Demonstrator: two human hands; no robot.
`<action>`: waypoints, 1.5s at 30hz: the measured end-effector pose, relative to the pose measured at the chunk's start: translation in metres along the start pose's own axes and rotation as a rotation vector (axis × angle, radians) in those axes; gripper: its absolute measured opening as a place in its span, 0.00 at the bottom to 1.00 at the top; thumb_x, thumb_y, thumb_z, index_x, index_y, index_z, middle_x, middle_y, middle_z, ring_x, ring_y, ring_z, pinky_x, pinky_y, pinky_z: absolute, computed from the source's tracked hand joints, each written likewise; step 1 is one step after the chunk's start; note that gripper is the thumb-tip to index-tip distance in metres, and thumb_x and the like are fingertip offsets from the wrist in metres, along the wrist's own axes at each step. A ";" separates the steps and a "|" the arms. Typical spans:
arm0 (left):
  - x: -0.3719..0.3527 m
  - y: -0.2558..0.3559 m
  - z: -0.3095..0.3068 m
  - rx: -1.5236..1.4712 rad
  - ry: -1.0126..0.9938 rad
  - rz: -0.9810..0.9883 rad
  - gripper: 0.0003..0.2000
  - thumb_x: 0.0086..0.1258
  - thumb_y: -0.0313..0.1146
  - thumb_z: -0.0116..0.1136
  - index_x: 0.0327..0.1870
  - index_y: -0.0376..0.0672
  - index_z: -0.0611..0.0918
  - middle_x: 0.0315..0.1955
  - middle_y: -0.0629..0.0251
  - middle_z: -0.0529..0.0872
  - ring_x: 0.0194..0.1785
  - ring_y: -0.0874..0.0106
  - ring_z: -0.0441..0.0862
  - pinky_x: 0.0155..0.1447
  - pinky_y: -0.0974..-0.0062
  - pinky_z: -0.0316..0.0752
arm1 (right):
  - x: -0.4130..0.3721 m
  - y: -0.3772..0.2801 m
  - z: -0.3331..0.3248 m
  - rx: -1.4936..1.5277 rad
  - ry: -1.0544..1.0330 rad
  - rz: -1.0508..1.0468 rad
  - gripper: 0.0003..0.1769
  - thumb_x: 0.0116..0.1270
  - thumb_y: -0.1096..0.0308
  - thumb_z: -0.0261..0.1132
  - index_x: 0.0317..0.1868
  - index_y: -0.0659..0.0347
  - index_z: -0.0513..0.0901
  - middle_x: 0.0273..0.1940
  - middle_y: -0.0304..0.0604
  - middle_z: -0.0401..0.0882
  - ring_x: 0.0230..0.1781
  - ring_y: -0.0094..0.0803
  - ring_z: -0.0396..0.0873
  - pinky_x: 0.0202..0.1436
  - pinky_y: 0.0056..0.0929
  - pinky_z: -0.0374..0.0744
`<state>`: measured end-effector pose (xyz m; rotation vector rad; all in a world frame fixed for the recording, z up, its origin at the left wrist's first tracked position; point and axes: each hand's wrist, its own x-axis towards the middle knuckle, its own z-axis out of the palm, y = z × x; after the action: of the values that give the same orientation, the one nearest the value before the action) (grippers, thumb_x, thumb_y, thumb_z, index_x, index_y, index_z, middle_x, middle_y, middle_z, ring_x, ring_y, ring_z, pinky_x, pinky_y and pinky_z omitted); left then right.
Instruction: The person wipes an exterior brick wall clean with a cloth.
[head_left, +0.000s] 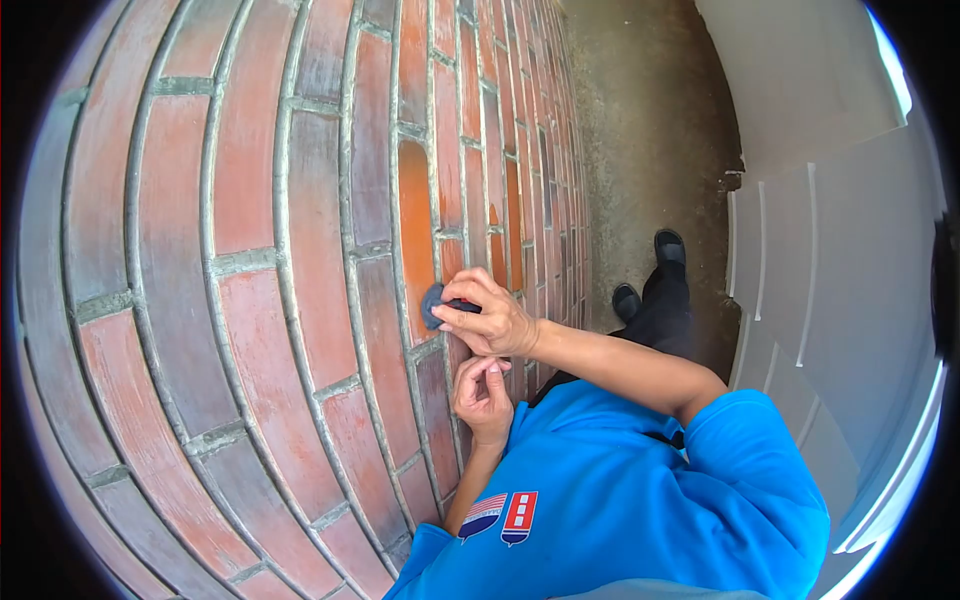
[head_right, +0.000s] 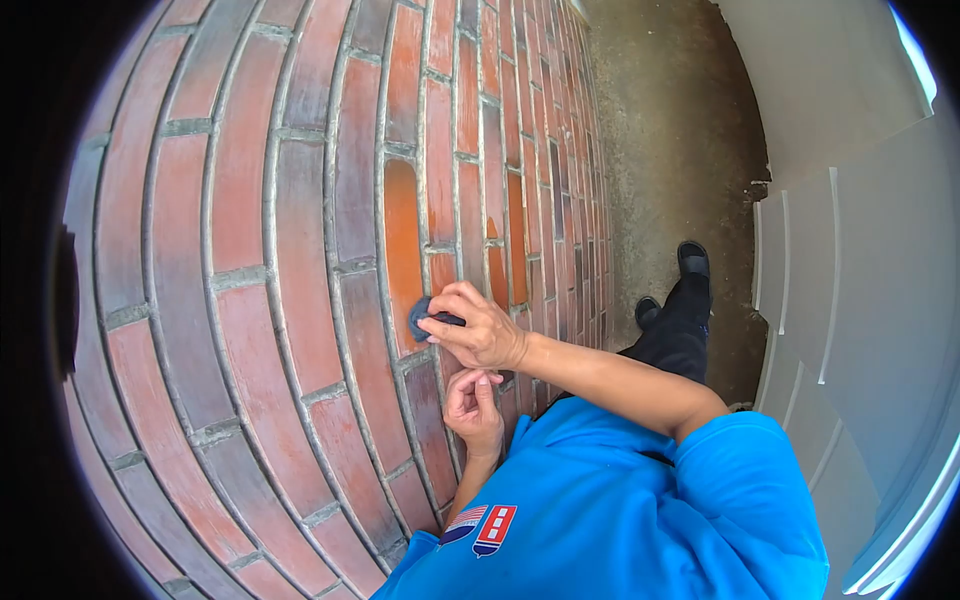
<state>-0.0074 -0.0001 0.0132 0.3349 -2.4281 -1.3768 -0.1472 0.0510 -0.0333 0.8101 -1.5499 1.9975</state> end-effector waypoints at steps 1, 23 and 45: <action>-0.001 -0.003 -0.001 0.025 -0.019 0.018 0.06 0.74 0.18 0.55 0.47 0.31 0.82 0.46 0.53 0.85 0.39 0.70 0.86 0.46 0.75 0.82 | -0.006 0.006 -0.004 -0.003 -0.042 0.004 0.18 0.59 0.73 0.74 0.50 0.63 0.86 0.45 0.48 0.78 0.46 0.45 0.77 0.49 0.37 0.79; 0.060 0.030 0.042 0.168 0.066 0.237 0.06 0.68 0.23 0.60 0.44 0.34 0.84 0.51 0.53 0.86 0.58 0.58 0.81 0.65 0.61 0.73 | -0.033 0.092 -0.111 0.803 0.268 1.418 0.23 0.78 0.48 0.57 0.50 0.61 0.83 0.39 0.43 0.86 0.38 0.36 0.87 0.34 0.28 0.82; 0.148 0.034 0.083 -0.561 0.159 -0.581 0.25 0.76 0.30 0.57 0.72 0.38 0.67 0.65 0.52 0.75 0.58 0.66 0.80 0.56 0.66 0.80 | 0.019 0.143 -0.255 0.974 0.576 1.514 0.25 0.81 0.50 0.44 0.52 0.60 0.79 0.44 0.50 0.86 0.39 0.43 0.87 0.32 0.41 0.82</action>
<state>-0.1771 0.0293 0.0274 1.0001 -1.7708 -2.0901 -0.2997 0.2642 -0.1638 -1.0945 -0.6369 3.5678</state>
